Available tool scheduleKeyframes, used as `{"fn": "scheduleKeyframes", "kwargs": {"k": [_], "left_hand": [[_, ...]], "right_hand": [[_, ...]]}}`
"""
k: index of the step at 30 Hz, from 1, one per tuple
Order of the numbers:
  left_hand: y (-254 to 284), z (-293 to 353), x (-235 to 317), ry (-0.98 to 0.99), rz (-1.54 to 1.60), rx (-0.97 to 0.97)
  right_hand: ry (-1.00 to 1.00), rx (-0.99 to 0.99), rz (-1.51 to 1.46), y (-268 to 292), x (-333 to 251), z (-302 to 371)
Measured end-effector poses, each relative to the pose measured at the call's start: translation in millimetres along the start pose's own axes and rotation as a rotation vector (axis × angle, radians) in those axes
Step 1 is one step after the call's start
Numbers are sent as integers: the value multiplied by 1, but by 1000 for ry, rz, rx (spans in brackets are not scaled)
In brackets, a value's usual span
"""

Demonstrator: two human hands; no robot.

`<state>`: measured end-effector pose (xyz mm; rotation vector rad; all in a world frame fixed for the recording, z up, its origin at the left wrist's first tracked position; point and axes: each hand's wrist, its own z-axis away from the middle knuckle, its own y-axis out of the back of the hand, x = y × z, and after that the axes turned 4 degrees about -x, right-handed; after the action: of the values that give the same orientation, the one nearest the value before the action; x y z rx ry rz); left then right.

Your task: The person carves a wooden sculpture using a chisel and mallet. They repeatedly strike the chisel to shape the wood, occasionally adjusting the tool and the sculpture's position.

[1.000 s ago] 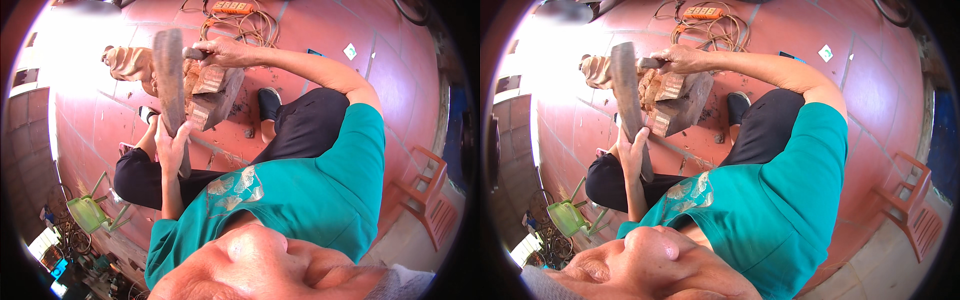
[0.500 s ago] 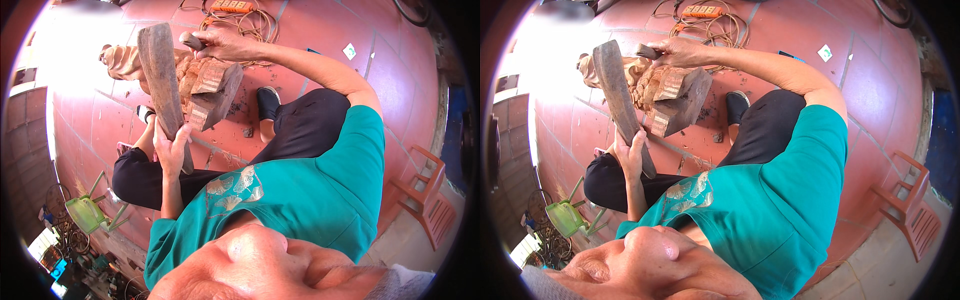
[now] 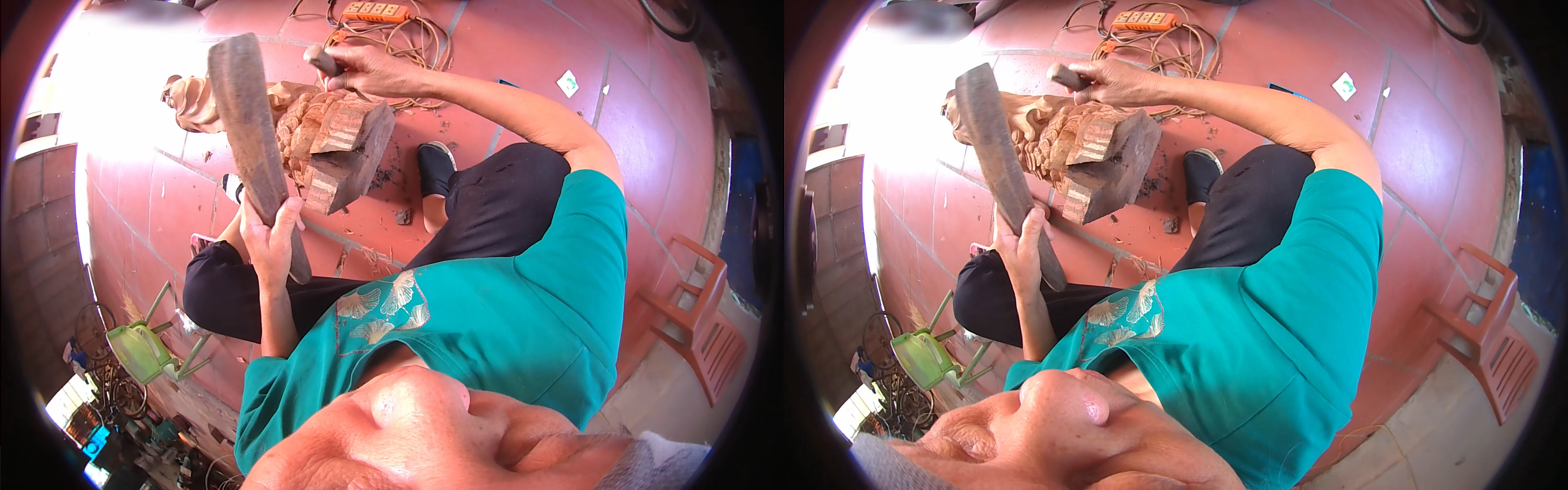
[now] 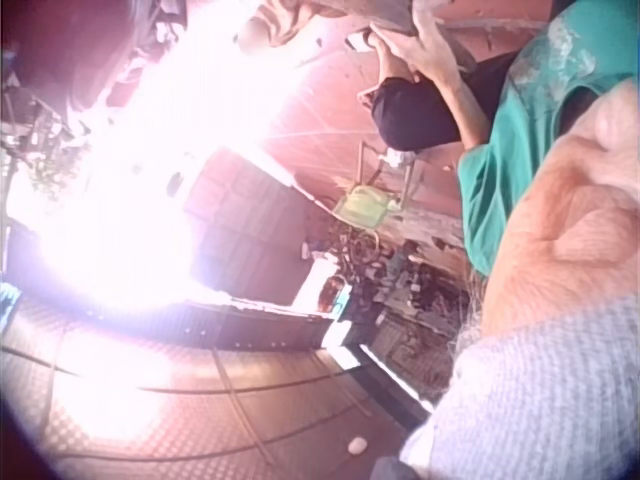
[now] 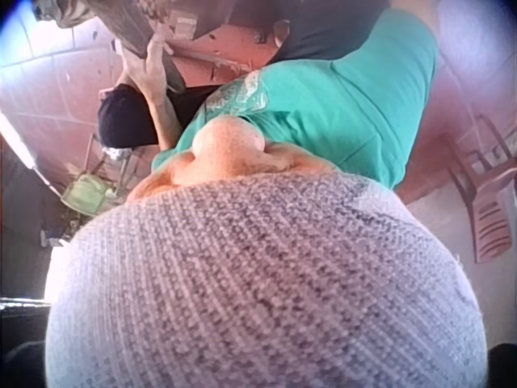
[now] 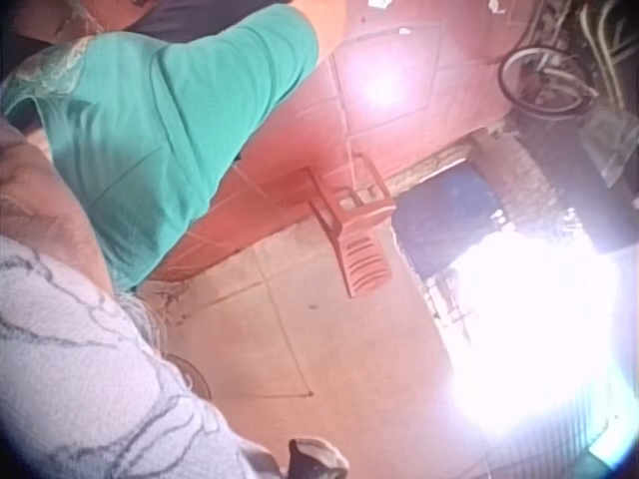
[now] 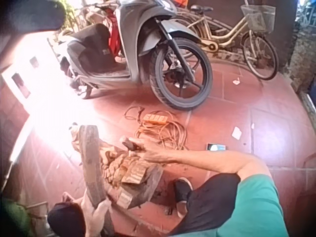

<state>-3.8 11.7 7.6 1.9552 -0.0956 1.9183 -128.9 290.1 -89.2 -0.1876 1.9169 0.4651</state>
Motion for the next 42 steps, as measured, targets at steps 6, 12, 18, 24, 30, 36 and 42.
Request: {"fn": "scheduleKeyframes", "kwargs": {"k": [6,12,18,24,30,36,42], "left_hand": [[4,2,-4,-45,28,-15],[2,3,0,-50,2,-14],[2,4,-5,-6,-22,-4],[1,5,-7,-5,-7,-25],[1,4,-6,52,-54,-64],[30,-5,22,57,-134,-126],[55,-39,58,-34,-323,-178]], "right_hand": [[17,-29,6,2,-13,-8],[33,-65,114,5,-16,-8],[-50,-45,-20,9,-18,-3],[-55,-47,32,8,-18,-4],[39,-52,32,4,-14,-5],[-9,-42,48,0,-13,-4],[53,-44,9,5,-12,-1]]}}
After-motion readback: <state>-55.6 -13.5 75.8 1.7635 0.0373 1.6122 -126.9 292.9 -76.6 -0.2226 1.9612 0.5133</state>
